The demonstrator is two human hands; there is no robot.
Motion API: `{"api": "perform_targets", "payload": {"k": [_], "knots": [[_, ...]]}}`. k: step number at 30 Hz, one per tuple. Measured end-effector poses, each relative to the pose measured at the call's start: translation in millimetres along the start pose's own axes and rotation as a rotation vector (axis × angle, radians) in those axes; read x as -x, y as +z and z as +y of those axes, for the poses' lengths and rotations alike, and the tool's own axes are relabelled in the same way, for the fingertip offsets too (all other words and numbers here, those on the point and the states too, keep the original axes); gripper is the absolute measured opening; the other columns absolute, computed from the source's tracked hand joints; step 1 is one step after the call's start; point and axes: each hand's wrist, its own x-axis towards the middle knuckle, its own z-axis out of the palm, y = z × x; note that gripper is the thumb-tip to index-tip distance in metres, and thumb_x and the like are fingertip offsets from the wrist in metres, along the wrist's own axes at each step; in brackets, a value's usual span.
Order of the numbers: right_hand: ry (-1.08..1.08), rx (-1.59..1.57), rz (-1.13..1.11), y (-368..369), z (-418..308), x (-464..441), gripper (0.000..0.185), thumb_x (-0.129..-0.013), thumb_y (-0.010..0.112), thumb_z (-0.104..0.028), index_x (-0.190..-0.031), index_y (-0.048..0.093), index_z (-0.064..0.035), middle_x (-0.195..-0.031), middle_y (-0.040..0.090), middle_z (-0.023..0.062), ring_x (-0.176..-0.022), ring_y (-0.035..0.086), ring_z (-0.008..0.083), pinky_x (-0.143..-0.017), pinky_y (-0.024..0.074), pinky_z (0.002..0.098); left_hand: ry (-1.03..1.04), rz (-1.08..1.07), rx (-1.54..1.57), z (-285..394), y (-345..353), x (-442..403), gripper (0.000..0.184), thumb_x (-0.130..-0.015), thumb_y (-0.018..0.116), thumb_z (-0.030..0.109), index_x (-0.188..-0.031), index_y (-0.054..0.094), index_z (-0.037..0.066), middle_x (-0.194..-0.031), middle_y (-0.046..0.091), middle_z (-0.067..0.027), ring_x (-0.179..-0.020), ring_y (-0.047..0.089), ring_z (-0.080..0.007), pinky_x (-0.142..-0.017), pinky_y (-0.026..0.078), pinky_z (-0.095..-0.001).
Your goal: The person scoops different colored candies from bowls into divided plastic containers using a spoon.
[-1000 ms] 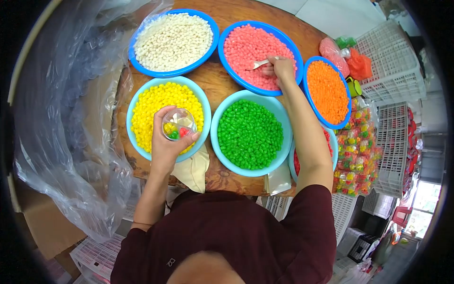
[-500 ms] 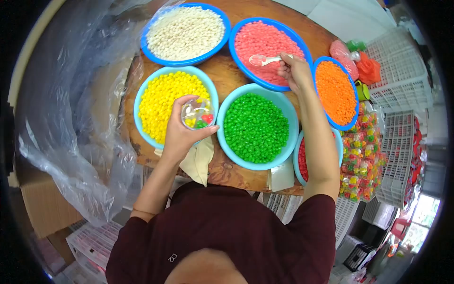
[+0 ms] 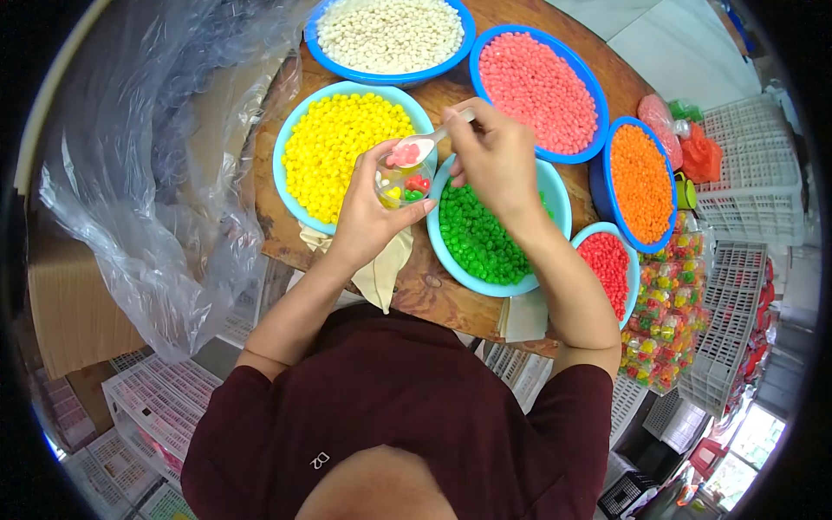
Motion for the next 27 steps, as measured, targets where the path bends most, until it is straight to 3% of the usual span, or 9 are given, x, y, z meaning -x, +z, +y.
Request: {"api": "perform_targets", "payload": {"k": [1,4,6,10,11,16,20,22,27], "knots": [[-0.033,0.114,0.012,4,-10,6,0.014,-0.094,0.062,-0.014,-0.093,0.065,-0.0007,-0.068,0.059,0.0035,-0.053,0.059,0.01,-0.043,0.0447,0.0233,0.015,0.004,-0.019,-1,1,1,0.079,-0.07,0.085,0.018,-0.134,0.042,0.002,-0.121,0.051,-0.0169,-0.116,0.05,-0.029,-0.098,0.042,-0.0394],[-0.781,0.563,0.151,17,-9,10,0.008,-0.088,0.063,-0.01,-0.091,0.063,-0.0029,-0.072,0.058,0.0092,-0.056,0.062,0.0189,-0.043,0.0474,0.0314,0.045,0.005,-0.059,0,3,2,0.079,-0.068,0.084,0.014,-0.133,0.041,0.003,-0.117,0.05,-0.018,-0.109,0.051,-0.0322,-0.093,0.044,-0.0414],[-0.921,0.762,-0.001,13,-17,36,0.013,-0.079,0.066,-0.008,-0.091,0.061,-0.0056,-0.077,0.056,0.0073,-0.058,0.061,0.0215,-0.047,0.0479,0.0329,0.049,-0.023,-0.052,1,5,3,0.078,-0.067,0.085,0.014,-0.133,0.043,0.004,-0.116,0.05,-0.0178,-0.107,0.052,-0.032,-0.093,0.044,-0.0413],[-0.996,0.855,0.188,-29,-12,38,0.017,-0.079,0.063,-0.003,-0.096,0.063,-0.0055,-0.073,0.055,0.005,-0.059,0.06,0.0187,-0.046,0.0457,0.0312,0.04,-0.062,0.129,10,12,6,0.078,-0.063,0.088,0.013,-0.13,0.047,0.003,-0.114,0.051,-0.0145,-0.106,0.053,-0.0271,-0.094,0.044,-0.0374],[-0.865,0.941,0.319,-51,0,36,0.016,-0.082,0.061,-0.001,-0.097,0.063,-0.0069,-0.075,0.058,0.0061,-0.062,0.061,0.0201,-0.046,0.0453,0.0313,-0.033,-0.115,0.22,11,14,9,0.079,-0.065,0.087,0.003,-0.133,0.045,0.002,-0.121,0.052,-0.0106,-0.115,0.052,-0.0187,-0.1,0.044,-0.0333],[-0.284,0.903,0.721,-213,107,0,0.021,-0.095,0.057,-0.019,-0.088,0.066,-0.0011,-0.083,0.068,0.0185,-0.077,0.066,0.035,-0.068,0.051,0.0414,0.071,-0.174,0.338,14,29,15,0.075,-0.063,0.088,0.007,-0.125,0.047,0.003,-0.116,0.052,-0.0114,-0.11,0.054,-0.022,-0.097,0.044,-0.034],[0.281,0.696,0.69,-299,206,10,0.03,-0.094,0.058,-0.026,-0.089,0.067,0.002,-0.072,0.068,0.0192,-0.057,0.067,0.0262,-0.056,0.0535,0.039,0.067,-0.253,0.338,24,45,17,0.076,-0.063,0.088,0.006,-0.125,0.044,0.004,-0.119,0.054,-0.0111,-0.112,0.055,-0.0205,-0.097,0.045,-0.033],[0.341,0.148,0.771,-301,222,7,0.032,-0.095,0.057,-0.024,-0.087,0.066,0.0051,-0.072,0.068,0.0167,-0.051,0.066,0.0222,-0.049,0.0549,0.0357,0.029,-0.291,0.336,27,52,19,0.075,-0.063,0.088,0.006,-0.124,0.044,0.005,-0.119,0.054,-0.011,-0.111,0.056,-0.02,-0.096,0.046,-0.033],[0.39,-0.291,0.762,-298,246,2,0.025,-0.093,0.059,-0.016,-0.086,0.062,0.0078,-0.078,0.067,0.0184,-0.058,0.068,0.0261,-0.05,0.0584,0.0333,0.003,-0.347,0.293,33,69,20,0.076,-0.062,0.089,0.007,-0.124,0.044,0.005,-0.117,0.054,-0.0101,-0.108,0.055,-0.0189,-0.095,0.047,-0.032]]}}
